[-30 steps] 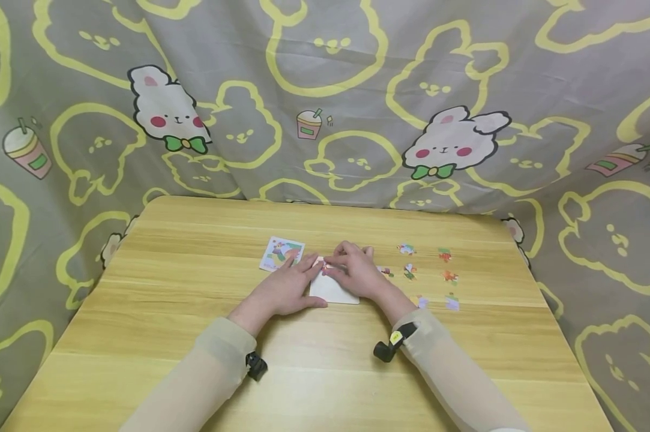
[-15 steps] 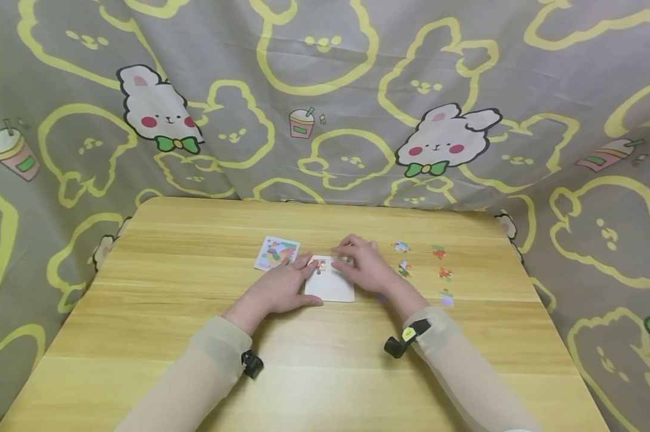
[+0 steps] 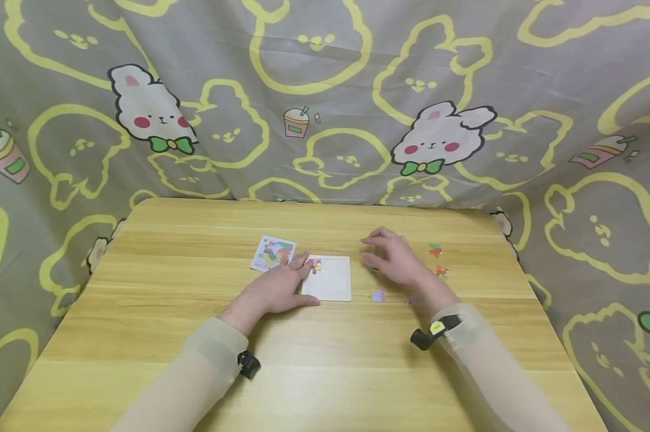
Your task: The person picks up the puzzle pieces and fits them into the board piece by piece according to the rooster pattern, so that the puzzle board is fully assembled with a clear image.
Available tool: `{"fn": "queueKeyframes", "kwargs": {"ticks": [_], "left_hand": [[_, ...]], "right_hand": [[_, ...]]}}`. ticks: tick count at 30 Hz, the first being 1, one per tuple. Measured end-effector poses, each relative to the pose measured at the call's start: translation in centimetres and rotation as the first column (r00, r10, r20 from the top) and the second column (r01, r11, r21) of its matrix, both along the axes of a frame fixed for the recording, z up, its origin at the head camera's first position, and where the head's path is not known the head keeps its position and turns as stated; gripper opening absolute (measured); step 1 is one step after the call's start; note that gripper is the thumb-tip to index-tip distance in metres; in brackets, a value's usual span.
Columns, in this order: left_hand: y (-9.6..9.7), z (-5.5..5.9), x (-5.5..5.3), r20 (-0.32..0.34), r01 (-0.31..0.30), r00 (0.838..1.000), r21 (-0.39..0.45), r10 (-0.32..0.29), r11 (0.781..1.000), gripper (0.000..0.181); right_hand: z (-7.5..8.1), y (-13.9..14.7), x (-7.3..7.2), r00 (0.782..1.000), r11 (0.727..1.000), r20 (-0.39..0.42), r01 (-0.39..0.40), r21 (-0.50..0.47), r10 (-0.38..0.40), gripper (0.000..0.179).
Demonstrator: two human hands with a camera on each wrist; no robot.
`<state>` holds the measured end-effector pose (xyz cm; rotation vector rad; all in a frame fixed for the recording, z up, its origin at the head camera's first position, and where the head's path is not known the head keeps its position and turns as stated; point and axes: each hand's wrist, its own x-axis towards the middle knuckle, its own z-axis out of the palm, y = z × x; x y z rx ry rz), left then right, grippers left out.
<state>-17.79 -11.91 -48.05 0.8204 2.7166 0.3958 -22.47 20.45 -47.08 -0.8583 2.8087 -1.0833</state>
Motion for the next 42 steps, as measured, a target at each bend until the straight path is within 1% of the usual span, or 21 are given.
{"fn": "queueKeyframes", "kwargs": {"ticks": [5,12,17,20,24,26,33,42], "left_hand": [[0.0,-0.2,-0.1,0.012,0.002,1.0,-0.005,-0.002,1.0,0.105],[-0.1,-0.2,-0.3,0.002,0.022,1.0,0.009,-0.022,1.0,0.105],[-0.1,-0.3,-0.3,-0.004,0.02,1.0,0.003,-0.02,1.0,0.105],[-0.1,-0.2,-0.3,-0.004,0.017,1.0,0.001,-0.017,1.0,0.105],[0.0,-0.1,-0.2,-0.006,0.014,1.0,0.0,-0.014,1.0,0.105],[0.0,-0.1,-0.2,-0.007,0.012,1.0,0.004,-0.012,1.0,0.104],[0.0,-0.1,-0.1,-0.002,0.009,1.0,0.007,-0.009,1.0,0.104],[0.0,-0.1,-0.1,-0.011,0.016,1.0,0.008,-0.016,1.0,0.105]], "right_hand": [[-0.1,2.2,-0.6,1.0,1.0,0.018,0.014,-0.014,-0.014,0.041],[-0.4,4.4,-1.3,0.998,0.999,0.056,0.042,-0.014,-0.041,0.042],[-1.0,5.6,-1.9,0.996,0.996,0.038,0.079,0.038,-0.08,0.041],[-1.4,6.3,-2.1,0.993,0.992,0.049,0.103,0.078,-0.107,0.042],[-1.5,7.0,-2.3,0.99,0.986,0.064,0.122,0.113,-0.129,0.043],[-1.5,7.2,-2.4,0.989,0.985,0.066,0.126,0.114,-0.134,0.044],[-1.6,8.2,-2.8,0.986,0.979,0.055,0.147,0.138,-0.155,0.044],[-1.4,8.1,-2.8,0.973,0.97,0.116,0.181,0.16,-0.201,0.04]]}}
